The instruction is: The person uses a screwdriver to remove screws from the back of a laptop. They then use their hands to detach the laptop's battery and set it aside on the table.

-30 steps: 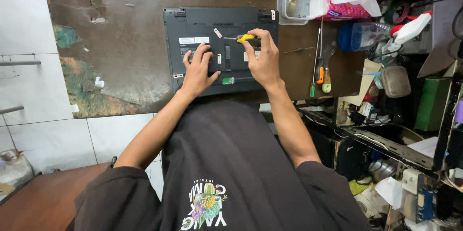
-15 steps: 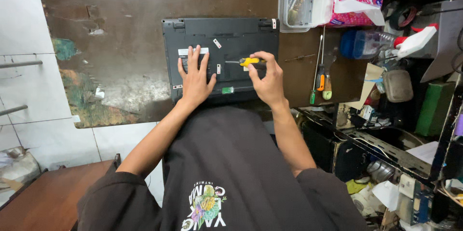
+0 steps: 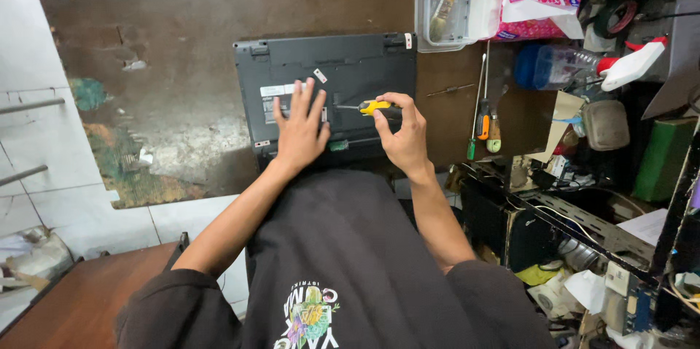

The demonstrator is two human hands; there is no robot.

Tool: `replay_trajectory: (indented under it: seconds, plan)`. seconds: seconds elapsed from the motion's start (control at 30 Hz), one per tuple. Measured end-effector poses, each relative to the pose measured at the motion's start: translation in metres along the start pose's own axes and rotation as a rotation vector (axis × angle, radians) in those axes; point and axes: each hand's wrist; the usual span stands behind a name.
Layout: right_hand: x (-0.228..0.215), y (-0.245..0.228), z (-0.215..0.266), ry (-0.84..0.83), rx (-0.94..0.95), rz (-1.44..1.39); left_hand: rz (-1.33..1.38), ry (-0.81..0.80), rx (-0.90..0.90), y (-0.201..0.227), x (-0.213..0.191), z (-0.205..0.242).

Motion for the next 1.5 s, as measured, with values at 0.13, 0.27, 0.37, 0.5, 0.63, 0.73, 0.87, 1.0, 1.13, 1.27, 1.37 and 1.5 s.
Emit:
replay_trajectory:
  seconds: [0.13, 0.27, 0.37, 0.5, 0.63, 0.73, 0.87, 1.0, 1.13, 1.27, 1.37, 1.5]
  plan:
    - [-0.018, -0.001, -0.011, 0.098, -0.038, 0.086, 0.045, -0.149, 0.133, 0.029, 0.011, -0.018]
    - [-0.046, 0.018, -0.016, 0.234, -0.026, 0.159, 0.067, -0.208, 0.213, 0.058, 0.023, -0.035]
    - [-0.064, 0.029, -0.022, 0.354, 0.007, 0.171, 0.036, -0.249, 0.29, 0.074, 0.025, -0.048]
    - [-0.072, 0.036, -0.032, 0.403, 0.031, 0.151, 0.024, -0.275, 0.308, 0.084, 0.03, -0.064]
    - [-0.074, 0.045, -0.04, 0.409, 0.039, 0.172, -0.003, -0.259, 0.302, 0.085, 0.036, -0.066]
    - [-0.075, 0.05, -0.042, 0.43, 0.032, 0.174, -0.015, -0.225, 0.299, 0.085, 0.041, -0.065]
    - [-0.078, 0.049, -0.041, 0.417, 0.04, 0.174, 0.018, -0.221, 0.291, 0.084, 0.042, -0.066]
    - [-0.074, 0.043, -0.038, 0.395, 0.038, 0.127, 0.037, -0.208, 0.296, 0.083, 0.043, -0.065]
    - [-0.054, 0.037, -0.033, 0.441, 0.009, -0.257, 0.345, 0.03, 0.293, 0.064, 0.059, -0.054]
    - [-0.025, 0.044, -0.025, 0.347, 0.085, -0.466, 0.504, 0.025, 0.173, 0.03, 0.054, -0.025]
    - [-0.002, 0.047, -0.019, 0.257, 0.136, -0.484, 0.493, 0.1, 0.031, -0.001, 0.037, -0.01]
    - [0.019, 0.048, -0.01, 0.133, 0.141, -0.466, 0.479, 0.388, -0.18, -0.032, 0.001, 0.003]
Point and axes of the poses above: each hand's wrist, its own z-axis away from the middle knuckle, its own x-axis out of the palm, y = z × x, and after that the axes turned 10 degrees about -z, right-handed
